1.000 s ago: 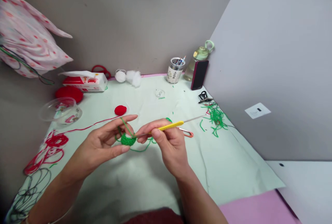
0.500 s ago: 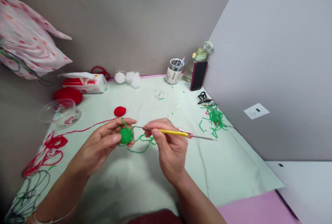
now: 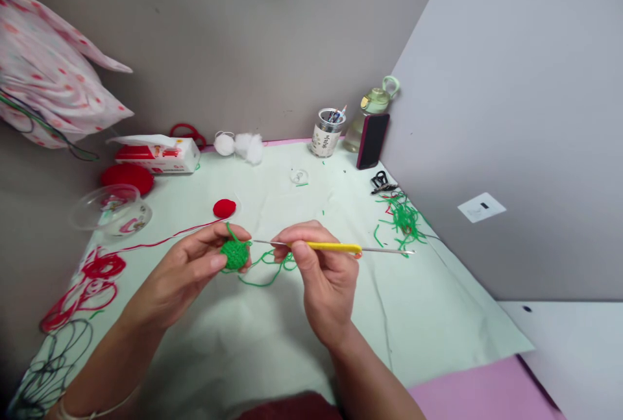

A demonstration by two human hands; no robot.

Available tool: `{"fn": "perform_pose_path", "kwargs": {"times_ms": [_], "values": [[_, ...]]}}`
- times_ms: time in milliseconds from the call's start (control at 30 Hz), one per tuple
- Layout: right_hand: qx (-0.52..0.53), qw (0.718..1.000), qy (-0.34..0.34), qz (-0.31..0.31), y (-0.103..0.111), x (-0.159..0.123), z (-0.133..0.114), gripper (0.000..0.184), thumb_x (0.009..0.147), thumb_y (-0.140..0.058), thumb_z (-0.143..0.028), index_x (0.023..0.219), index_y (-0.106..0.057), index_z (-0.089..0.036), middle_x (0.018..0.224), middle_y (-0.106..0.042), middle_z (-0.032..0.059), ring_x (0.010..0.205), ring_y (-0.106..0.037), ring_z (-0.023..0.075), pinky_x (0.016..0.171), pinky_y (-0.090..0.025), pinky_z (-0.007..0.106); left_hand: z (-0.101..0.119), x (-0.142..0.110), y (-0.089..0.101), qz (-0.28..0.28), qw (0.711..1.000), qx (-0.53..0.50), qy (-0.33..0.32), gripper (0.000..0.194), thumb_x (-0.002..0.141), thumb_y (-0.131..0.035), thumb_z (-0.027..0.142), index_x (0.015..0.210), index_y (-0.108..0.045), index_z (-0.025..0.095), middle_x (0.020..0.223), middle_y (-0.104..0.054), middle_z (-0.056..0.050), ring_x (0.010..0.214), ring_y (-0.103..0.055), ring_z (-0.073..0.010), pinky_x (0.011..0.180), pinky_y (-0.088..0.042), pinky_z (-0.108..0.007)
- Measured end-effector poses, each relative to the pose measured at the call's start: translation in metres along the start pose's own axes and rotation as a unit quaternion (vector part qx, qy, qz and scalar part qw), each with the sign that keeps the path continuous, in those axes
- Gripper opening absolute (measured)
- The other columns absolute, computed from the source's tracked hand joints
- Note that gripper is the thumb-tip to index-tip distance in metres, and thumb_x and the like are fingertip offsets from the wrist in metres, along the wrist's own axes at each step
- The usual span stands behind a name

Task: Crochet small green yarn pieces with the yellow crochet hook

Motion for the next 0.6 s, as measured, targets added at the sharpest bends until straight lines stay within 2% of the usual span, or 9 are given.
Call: {"fn": "perform_pose_path", "kwargs": {"times_ms": [167,500,600], "values": [[0.0,1.0,-0.01,-0.015,-0.0026,-0.0018,0.0022,0.016,0.102,-0.062,-0.028,0.1,-0.078,-0.028,0.085,-0.072,0.0032,0.072,-0.065,0.0178,0.06,-0.053,0.034,-0.0013,-0.0003,0.0007,0.007,1.0,0.016,0.003,0.021,0.087,-0.077,0.03,0.107,-0.077,0.023,0.104,-0.075,-0.006,0.096,-0.067,-0.0219,0.085,-0.05,-0.031],[-0.037,0.999,0.011,-0.035,-0.0063,-0.0013,-0.0036,0.019,0.102,-0.061,-0.024,0.102,-0.079,-0.027,0.085,-0.073,0.0036,0.074,-0.066,0.0183,0.064,-0.054,0.035,0.0009,-0.0009,-0.0038,-0.01,1.0,0.005,0.0,0.017,0.088,-0.078,0.027,0.105,-0.078,0.027,0.104,-0.073,-0.003,0.098,-0.066,-0.0184,0.086,-0.05,-0.027],[-0.006,0.999,-0.006,-0.047,-0.0087,-0.002,-0.0002,0.017,0.101,-0.062,-0.025,0.102,-0.079,-0.027,0.087,-0.074,0.0038,0.073,-0.067,0.0176,0.063,-0.056,0.033,-0.001,-0.0015,-0.0044,-0.019,1.0,0.015,-0.006,0.032,0.088,-0.078,0.024,0.12,-0.075,0.029,0.106,-0.07,-0.004,0.101,-0.066,-0.0197,0.088,-0.051,-0.029]]}}
Point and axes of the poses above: each hand's wrist, its own x-axis towards the middle knuckle, its own y-axis out of the back of the hand, z = x × y, the point moved 7 cm from there along x, towards the middle knuckle
